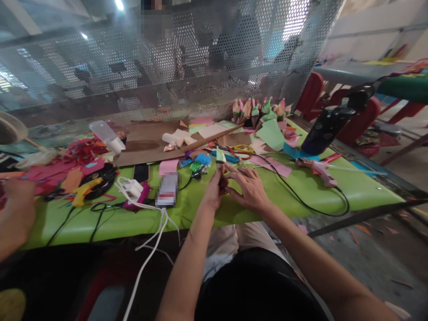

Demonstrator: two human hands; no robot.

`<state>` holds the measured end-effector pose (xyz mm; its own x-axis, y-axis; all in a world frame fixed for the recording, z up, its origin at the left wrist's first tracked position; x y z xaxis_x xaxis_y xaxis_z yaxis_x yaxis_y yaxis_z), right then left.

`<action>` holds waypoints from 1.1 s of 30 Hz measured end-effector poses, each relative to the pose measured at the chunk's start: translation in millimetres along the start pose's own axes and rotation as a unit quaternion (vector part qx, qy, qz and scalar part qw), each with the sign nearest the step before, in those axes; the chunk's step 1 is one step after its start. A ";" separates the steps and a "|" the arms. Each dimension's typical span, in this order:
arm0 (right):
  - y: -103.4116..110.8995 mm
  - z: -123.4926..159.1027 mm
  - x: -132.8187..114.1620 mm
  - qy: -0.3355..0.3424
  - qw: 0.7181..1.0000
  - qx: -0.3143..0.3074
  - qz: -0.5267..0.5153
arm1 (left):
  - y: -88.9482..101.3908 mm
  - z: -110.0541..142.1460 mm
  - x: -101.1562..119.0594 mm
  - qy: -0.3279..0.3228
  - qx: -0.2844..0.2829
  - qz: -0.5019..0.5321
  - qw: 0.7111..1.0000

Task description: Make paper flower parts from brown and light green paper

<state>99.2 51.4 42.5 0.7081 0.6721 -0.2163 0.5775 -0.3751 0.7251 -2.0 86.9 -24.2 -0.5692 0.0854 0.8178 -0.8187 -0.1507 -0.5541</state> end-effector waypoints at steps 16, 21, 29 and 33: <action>-2.4 -0.3 3.0 -0.018 1.000 -0.012 0.007 | 0.2 0.4 -2.7 0.012 0.002 -0.008 1.000; -7.7 0.1 4.6 -0.020 0.999 -0.033 0.019 | 2.0 1.2 -2.8 0.016 0.015 -0.019 1.000; -2.4 -0.7 2.4 -0.016 1.000 -0.012 0.003 | 3.8 -0.1 -4.0 0.011 0.015 -0.029 0.999; -1.7 -1.1 2.4 -0.019 1.000 -0.010 -0.001 | 4.5 1.2 -6.0 0.025 0.028 -0.028 0.999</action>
<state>99.5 54.4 41.4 0.7224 0.6480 -0.2413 0.5703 -0.3611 0.7378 -2.2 84.5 -31.4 -0.5261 0.1442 0.8381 -0.8451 -0.1985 -0.4964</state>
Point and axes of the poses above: each hand's wrist, its own z-axis away from the middle knuckle, its own y-axis out of the back of the hand, x = y × z, the point moved 9 cm from there along -z, towards the middle knuckle, and after that the axes turned 6 degrees about -y, right-handed, at the moved point
